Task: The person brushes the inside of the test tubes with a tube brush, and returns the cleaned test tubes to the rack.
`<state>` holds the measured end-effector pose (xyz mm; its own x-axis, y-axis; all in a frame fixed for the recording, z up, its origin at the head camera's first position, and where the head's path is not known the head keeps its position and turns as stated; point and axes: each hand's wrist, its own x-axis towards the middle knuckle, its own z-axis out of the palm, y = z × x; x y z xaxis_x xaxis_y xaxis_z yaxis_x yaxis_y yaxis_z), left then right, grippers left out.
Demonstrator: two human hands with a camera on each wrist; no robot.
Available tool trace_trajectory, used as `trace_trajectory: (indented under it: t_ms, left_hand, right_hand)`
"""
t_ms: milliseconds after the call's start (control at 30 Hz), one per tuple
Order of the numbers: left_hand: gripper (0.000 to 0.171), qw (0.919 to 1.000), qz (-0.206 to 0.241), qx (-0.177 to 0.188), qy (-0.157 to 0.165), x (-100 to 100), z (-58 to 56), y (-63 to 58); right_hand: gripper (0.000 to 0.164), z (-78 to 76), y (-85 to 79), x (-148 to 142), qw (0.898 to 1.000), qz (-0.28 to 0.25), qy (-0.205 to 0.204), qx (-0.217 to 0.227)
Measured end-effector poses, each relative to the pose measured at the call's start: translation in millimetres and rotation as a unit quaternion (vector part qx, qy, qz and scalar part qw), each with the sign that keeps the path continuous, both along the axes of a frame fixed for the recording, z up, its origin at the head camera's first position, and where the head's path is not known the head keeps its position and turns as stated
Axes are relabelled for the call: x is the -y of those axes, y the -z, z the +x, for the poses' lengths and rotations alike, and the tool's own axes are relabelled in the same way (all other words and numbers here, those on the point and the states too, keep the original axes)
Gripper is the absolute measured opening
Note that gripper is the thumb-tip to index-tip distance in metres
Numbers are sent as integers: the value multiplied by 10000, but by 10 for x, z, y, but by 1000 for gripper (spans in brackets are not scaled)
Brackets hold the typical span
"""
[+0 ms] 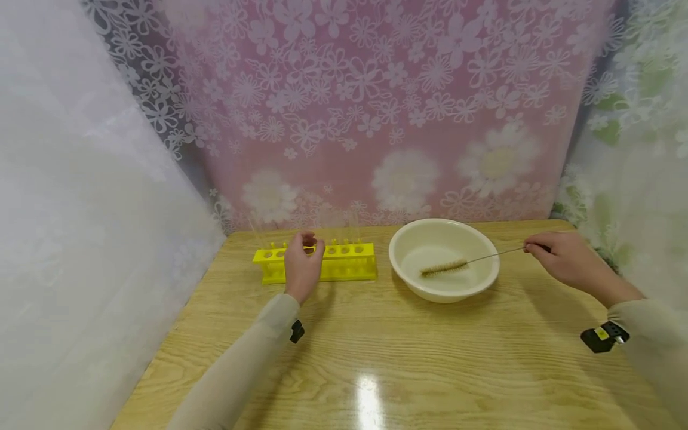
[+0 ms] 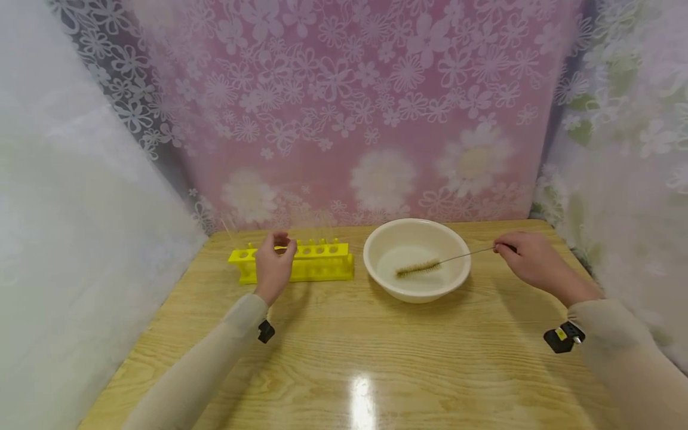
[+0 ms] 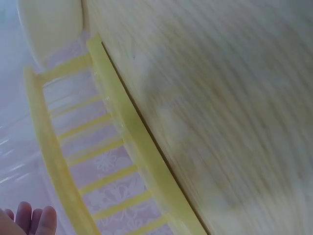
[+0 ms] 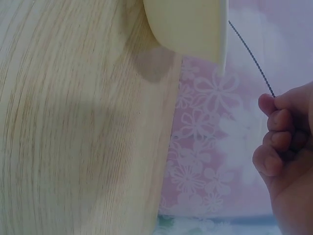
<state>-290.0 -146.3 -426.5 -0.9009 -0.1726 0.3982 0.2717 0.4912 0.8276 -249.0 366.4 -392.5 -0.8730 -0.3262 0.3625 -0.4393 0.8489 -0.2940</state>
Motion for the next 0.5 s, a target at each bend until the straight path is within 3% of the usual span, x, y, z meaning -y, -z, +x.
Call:
trace_trajectory:
  t_ms: [333,500]
  left_hand:
    - [16,9994,-204,-222,-178,229,160,-38]
    - [18,9982,-249,-274,-477,360,222,-53]
  right_hand:
    - [21,-58,15,19,9996,93,-70,255]
    - [20,-52,29,18,9997,18,-128,225]
